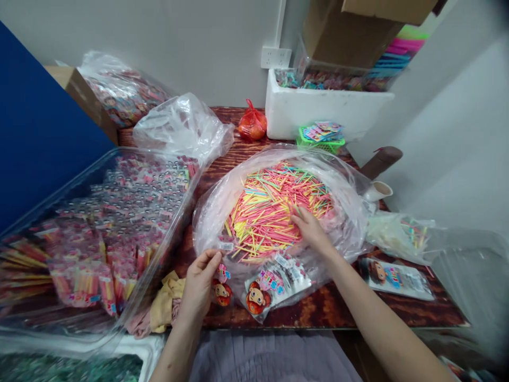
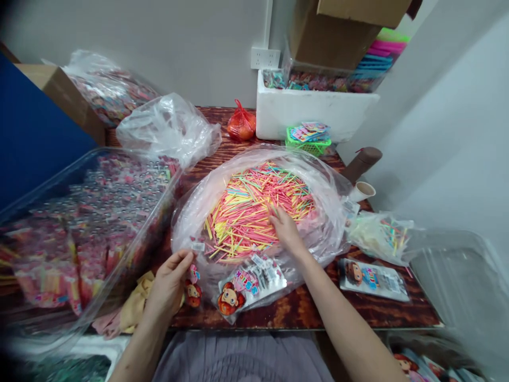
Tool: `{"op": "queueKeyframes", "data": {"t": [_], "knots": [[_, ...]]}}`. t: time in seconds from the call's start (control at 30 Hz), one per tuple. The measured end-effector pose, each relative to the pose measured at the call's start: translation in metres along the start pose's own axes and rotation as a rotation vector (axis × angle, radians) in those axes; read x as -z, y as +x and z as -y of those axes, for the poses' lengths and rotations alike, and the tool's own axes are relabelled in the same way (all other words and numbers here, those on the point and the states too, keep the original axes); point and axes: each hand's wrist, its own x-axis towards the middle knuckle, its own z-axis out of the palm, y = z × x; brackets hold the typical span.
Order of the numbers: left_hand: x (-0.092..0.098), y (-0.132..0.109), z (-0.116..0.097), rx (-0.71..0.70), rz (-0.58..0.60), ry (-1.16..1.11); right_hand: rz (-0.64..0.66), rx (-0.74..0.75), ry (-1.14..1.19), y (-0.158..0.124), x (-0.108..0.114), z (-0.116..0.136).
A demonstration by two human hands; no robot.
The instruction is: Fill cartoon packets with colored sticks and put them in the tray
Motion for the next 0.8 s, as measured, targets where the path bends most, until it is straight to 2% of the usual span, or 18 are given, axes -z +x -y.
{"op": "queueKeyframes", "data": {"t": [0.07,0.13,0.2,0.27,0.37,0.47,0.53,0.63,0.73,0.8], "knots": [[0.003,0.009,0.007,-0.065,-0.047,0.041,-0.006,-0.153,0.377,-0.001,0.007,0.000],[0.005,0.021,0.013,-0.088,-0.073,0.068,0.007,-0.281,0.651,-0.007,0.013,0.002],[0.004,0.034,0.015,-0.081,-0.065,0.090,-0.008,-0.350,0.803,-0.015,0.016,0.005],[0.003,0.048,0.016,-0.099,-0.045,0.131,-0.067,-0.333,0.871,-0.026,0.016,0.006],[0.002,0.066,0.015,-0.169,-0.042,0.199,-0.241,-0.216,0.826,-0.045,0.009,0.000],[0.001,0.077,0.012,-0.220,-0.058,0.229,-0.412,-0.143,0.624,-0.071,-0.002,-0.015],[0.001,0.080,0.010,-0.215,-0.061,0.221,-0.381,-0.152,0.467,-0.087,-0.008,-0.026],[0.002,0.076,0.004,-0.143,-0.053,0.141,-0.383,-0.155,0.354,-0.101,-0.012,-0.034],[0.002,0.066,-0.004,-0.097,-0.072,0.059,-0.323,-0.112,0.317,-0.101,-0.012,-0.035],[0.000,0.055,-0.010,-0.136,-0.093,0.057,-0.255,-0.085,0.314,-0.097,-0.011,-0.036]]}}
